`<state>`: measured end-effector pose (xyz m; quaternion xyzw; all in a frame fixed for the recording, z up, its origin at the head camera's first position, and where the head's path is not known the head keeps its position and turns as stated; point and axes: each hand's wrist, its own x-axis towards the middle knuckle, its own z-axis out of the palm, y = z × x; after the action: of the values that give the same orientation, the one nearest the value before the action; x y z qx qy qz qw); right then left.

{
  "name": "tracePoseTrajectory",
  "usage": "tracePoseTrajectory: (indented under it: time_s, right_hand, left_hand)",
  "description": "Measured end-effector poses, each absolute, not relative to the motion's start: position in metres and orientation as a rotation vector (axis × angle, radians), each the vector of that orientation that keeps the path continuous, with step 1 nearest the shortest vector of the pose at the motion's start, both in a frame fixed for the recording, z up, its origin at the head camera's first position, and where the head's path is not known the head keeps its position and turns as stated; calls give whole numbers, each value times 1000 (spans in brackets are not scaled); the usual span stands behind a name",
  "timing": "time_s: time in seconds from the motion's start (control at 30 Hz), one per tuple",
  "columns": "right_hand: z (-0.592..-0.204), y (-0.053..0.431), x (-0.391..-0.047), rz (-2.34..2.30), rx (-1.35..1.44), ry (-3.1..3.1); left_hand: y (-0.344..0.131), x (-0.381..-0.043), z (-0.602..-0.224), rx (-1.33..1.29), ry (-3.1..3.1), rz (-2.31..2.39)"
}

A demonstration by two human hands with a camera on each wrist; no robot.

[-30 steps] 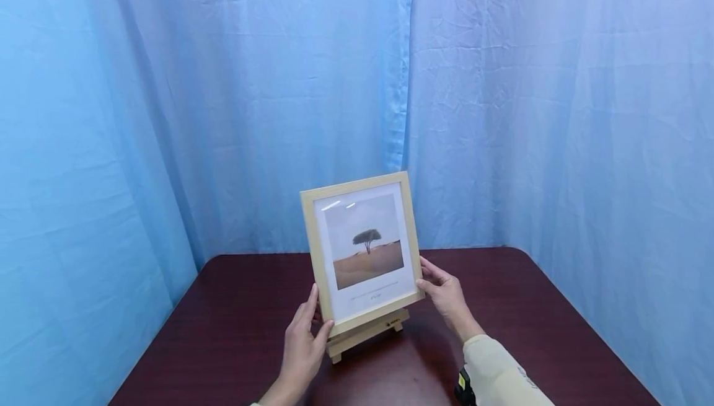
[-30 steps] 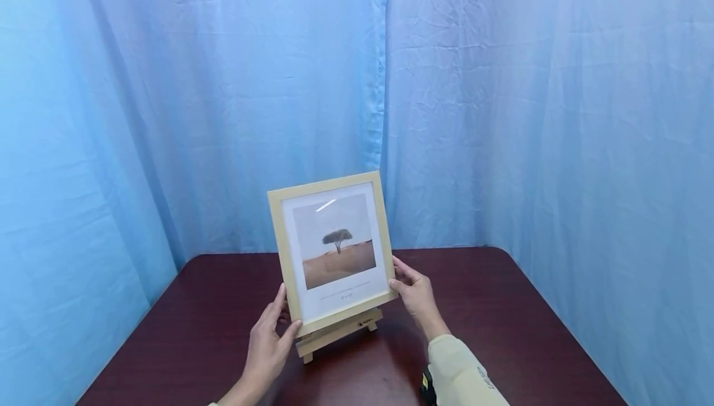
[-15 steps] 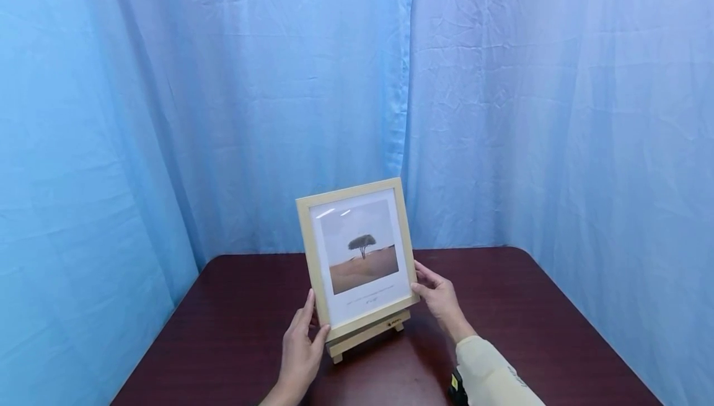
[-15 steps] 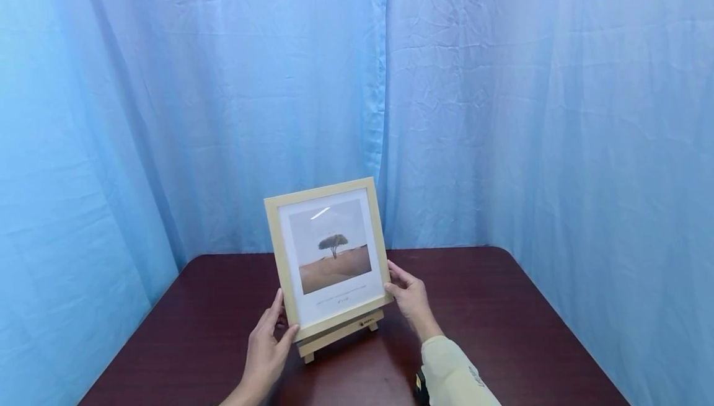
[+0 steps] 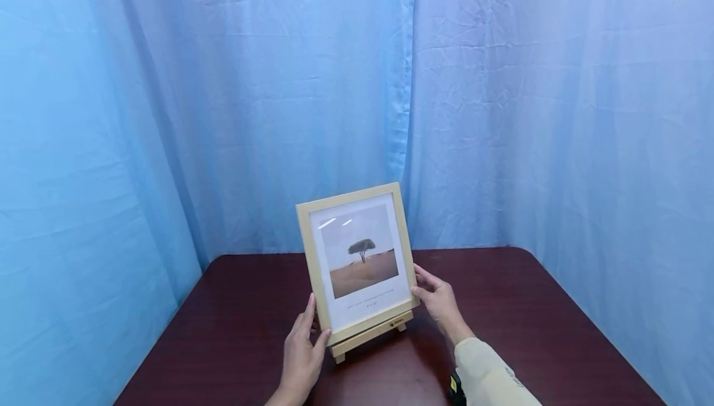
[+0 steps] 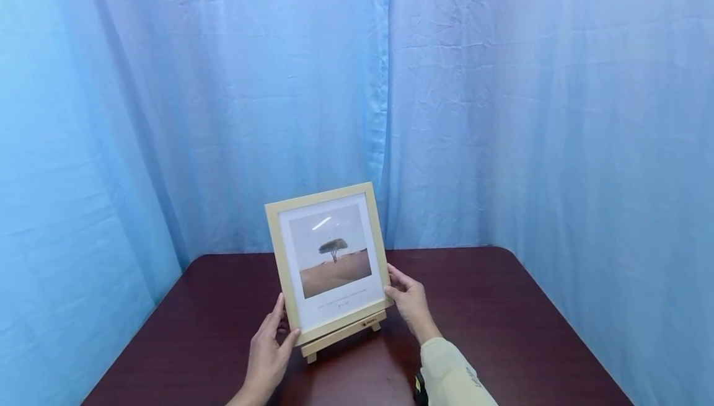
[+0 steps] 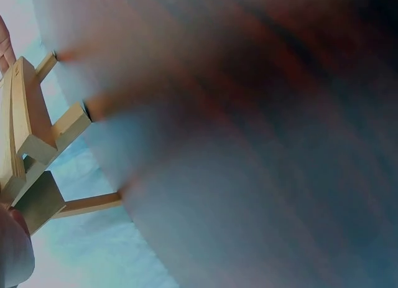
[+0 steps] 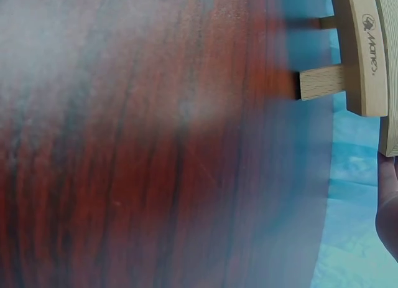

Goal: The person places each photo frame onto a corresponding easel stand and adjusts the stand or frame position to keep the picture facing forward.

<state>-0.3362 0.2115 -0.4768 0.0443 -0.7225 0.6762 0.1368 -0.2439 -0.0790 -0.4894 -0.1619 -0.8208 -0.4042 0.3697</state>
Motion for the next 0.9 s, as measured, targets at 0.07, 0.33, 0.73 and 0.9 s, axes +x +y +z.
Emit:
tracePoseTrajectory:
  time_s: [0.07, 0.33, 0.73, 0.9]
  right_hand:
    - [-478, 212, -337, 1949, 124, -2100]
    - [-480, 211, -338, 1959, 122, -2108]
    - [-482, 210, -336, 1919, 96, -2140]
    - [-483, 211, -336, 1915, 96, -2157]
  left_hand:
    - [-78, -244, -490, -407, -2113, -1038]
    - [-76, -242, -489, -318, -2170, -1066]
    - [-68, -238, -485, -112, -2297, -1110]
    - [-66, -239, -486, -77, -2292, -1108]
